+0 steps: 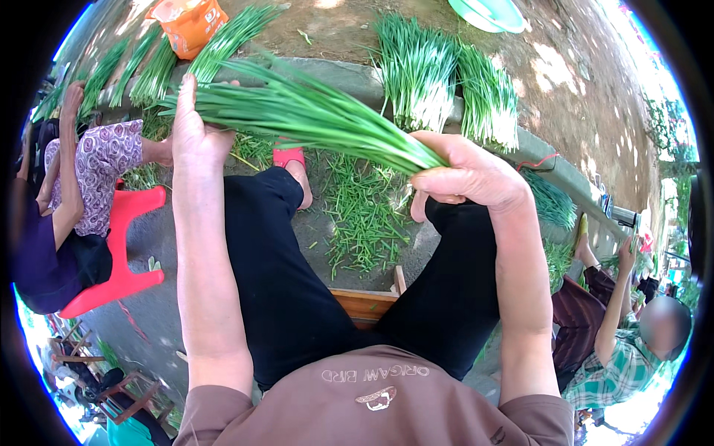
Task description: The person picks up green stalks from a large pile, bunches them together by hand, and places them into smaller organized piles on a ledge.
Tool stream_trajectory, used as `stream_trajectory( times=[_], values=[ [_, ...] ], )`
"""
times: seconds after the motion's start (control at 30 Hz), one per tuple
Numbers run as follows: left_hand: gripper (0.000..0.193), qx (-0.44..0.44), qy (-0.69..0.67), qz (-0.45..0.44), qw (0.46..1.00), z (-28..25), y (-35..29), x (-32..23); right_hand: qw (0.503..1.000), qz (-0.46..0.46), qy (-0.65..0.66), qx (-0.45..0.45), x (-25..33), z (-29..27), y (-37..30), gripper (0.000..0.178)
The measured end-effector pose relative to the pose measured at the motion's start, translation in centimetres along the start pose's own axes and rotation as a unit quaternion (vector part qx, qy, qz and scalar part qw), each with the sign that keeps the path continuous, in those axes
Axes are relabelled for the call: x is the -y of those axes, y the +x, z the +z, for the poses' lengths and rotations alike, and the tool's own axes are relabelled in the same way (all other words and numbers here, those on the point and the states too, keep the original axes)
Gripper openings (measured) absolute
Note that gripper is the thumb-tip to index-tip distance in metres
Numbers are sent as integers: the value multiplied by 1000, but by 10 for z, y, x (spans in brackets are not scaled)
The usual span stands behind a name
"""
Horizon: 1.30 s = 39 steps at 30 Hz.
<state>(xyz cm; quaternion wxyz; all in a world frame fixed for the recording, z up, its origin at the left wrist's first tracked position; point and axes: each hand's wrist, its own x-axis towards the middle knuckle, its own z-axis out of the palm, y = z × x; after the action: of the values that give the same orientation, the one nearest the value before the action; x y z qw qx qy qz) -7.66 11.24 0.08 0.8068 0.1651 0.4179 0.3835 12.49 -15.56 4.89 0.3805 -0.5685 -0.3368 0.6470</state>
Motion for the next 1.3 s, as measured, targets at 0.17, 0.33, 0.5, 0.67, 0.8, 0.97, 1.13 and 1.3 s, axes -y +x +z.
stream_trajectory(
  times=[0.17,0.33,0.5,0.67,0.8,0.97,1.13,1.3],
  values=[
    [72,3,-27,-16,1000,2,-1,14,994,14,102,-31,6,-20,10,27],
    [107,-2,-60,-99,993,9,-2,26,995,9,3,-103,54,-62,42,22],
    [56,27,43,-106,993,39,-27,63,981,-41,-101,-162,100,-133,104,27],
    [24,107,16,-160,981,55,-49,94,964,-104,90,-228,150,-164,176,18],
    [34,109,22,-158,981,61,-57,94,923,-146,76,-347,140,-138,245,20],
    [38,126,32,-200,971,64,-60,85,847,-143,-125,-497,26,-145,350,31],
    [39,133,62,-198,969,57,-54,77,828,78,-153,-534,-91,-79,384,43],
    [36,112,53,-197,973,54,-51,70,827,155,-64,-536,-113,-40,410,46]
  ],
)
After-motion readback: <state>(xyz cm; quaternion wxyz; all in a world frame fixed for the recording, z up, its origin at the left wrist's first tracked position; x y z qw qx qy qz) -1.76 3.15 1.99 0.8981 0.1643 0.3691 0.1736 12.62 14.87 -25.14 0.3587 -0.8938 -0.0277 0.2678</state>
